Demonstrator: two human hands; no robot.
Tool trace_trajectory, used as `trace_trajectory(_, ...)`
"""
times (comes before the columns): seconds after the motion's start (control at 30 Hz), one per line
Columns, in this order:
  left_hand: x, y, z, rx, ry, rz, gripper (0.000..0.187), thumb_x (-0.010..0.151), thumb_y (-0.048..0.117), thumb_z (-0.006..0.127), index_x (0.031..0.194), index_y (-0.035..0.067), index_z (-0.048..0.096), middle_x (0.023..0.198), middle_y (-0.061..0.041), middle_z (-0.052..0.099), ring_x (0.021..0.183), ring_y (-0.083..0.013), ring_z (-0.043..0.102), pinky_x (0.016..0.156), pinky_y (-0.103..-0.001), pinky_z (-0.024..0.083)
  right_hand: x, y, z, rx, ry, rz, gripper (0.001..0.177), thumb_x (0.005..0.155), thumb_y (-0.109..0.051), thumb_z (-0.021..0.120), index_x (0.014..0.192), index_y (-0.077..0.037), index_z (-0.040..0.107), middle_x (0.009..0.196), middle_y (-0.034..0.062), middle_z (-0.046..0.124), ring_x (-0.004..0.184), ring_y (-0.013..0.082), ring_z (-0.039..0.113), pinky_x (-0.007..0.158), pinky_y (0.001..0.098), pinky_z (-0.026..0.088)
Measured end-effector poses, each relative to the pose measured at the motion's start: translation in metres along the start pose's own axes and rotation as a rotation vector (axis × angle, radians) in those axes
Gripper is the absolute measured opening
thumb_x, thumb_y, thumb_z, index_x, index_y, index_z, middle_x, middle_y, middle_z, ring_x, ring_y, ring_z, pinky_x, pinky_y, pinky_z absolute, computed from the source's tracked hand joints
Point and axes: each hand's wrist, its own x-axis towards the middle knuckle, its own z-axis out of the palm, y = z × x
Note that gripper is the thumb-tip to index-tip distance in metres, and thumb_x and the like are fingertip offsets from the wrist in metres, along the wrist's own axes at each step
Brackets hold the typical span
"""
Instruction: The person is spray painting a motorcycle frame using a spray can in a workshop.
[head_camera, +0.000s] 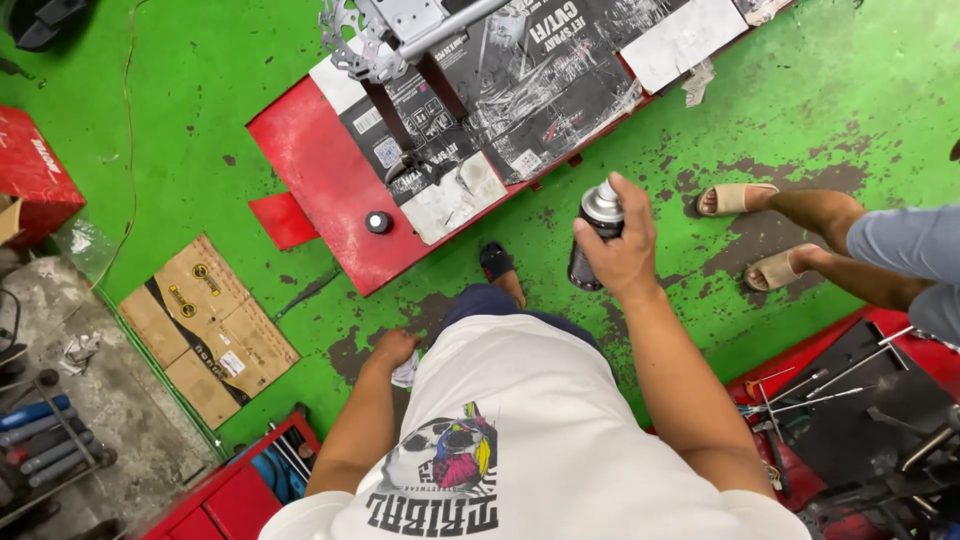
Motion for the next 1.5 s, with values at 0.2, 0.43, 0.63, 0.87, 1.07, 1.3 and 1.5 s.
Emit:
trace_trajectory(0.2, -0.011, 0.003, -0.047, -0.137, 0.024, -0.095, 0.057, 0.090, 0.042, 0.044, 0.124, 0.009, 0.075, 0.136, -0.022, 0.066, 0.134, -0.0404, 0.057, 0.115, -0.049, 0.044, 0.049, -0.009, 0.034, -0.036, -0.019, -0.074, 0.064, 0.096, -0.018, 0.071, 0.152, -0.013, 0.040, 0.114, 0.0254, 0.052, 0.091, 0.0392, 0.062, 0.082, 0.0561, 0.056)
trace_trajectory(0.43, -0.027, 0.040, -0.067, -0.296, 0.090, -0.153, 0.060, 0.091, 0.047, 0.050, 0.118, -0.002, 0.074, 0.128, -0.027, 0.069, 0.131, -0.0418, 0.058, 0.114, -0.053, 0.042, 0.082, -0.004, 0.075, -0.059, -0.140, -0.121, 0.070, 0.084, -0.025, 0.082, 0.147, -0.018, 0.051, 0.123, 0.0186, 0.056, 0.095, 0.0444, 0.070, 0.081, 0.0513, 0.060)
trace_trajectory(0.63, -0.022, 0.065, -0.045, -0.285, 0.067, -0.183, 0.056, 0.091, 0.032, 0.042, 0.116, -0.007, 0.074, 0.131, -0.027, 0.068, 0.132, -0.0413, 0.058, 0.116, -0.051, 0.041, 0.132, -0.016, 0.093, -0.053, -0.241, -0.194, 0.071, 0.080, -0.028, 0.083, 0.144, -0.024, 0.053, 0.118, 0.0164, 0.057, 0.090, 0.0452, 0.070, 0.076, 0.0541, 0.062)
trace_trajectory(0.87, -0.017, 0.116, -0.010, -0.365, 0.062, -0.243, 0.057, 0.090, 0.032, 0.040, 0.121, -0.003, 0.072, 0.133, -0.026, 0.067, 0.132, -0.0408, 0.058, 0.117, -0.050, 0.041, 0.203, -0.009, 0.060, -0.049, -0.312, -0.259, 0.068, 0.084, -0.027, 0.081, 0.146, -0.024, 0.052, 0.114, 0.0168, 0.057, 0.089, 0.0449, 0.070, 0.074, 0.0533, 0.061)
trace_trajectory(1.07, -0.012, 0.170, -0.011, -0.516, 0.079, -0.353, 0.059, 0.090, 0.048, 0.046, 0.126, 0.009, 0.071, 0.135, -0.019, 0.068, 0.136, -0.0356, 0.056, 0.119, -0.050, 0.038, 0.230, 0.007, 0.016, 0.119, -0.390, -0.210, 0.065, 0.087, -0.022, 0.078, 0.146, -0.020, 0.051, 0.111, 0.0224, 0.057, 0.090, 0.0443, 0.068, 0.081, 0.0535, 0.059)
trace_trajectory(1.3, -0.006, 0.197, 0.022, -0.739, 0.176, -0.413, 0.058, 0.090, 0.049, 0.055, 0.117, 0.002, 0.076, 0.126, -0.025, 0.070, 0.129, -0.0409, 0.059, 0.110, -0.051, 0.046, 0.233, 0.033, -0.004, 0.138, -0.548, -0.219, 0.067, 0.087, -0.021, 0.079, 0.147, -0.016, 0.050, 0.114, 0.0230, 0.056, 0.092, 0.0435, 0.067, 0.080, 0.0550, 0.058)
trace_trajectory(1.5, -0.002, 0.180, 0.033, -0.382, 0.022, -0.279, 0.053, 0.090, 0.033, 0.043, 0.120, 0.003, 0.076, 0.128, -0.025, 0.071, 0.126, -0.0412, 0.063, 0.109, -0.048, 0.051, 0.228, 0.030, -0.001, 0.087, -0.490, -0.316, 0.067, 0.083, -0.023, 0.083, 0.144, -0.013, 0.056, 0.116, 0.0192, 0.057, 0.095, 0.0412, 0.068, 0.080, 0.0510, 0.058)
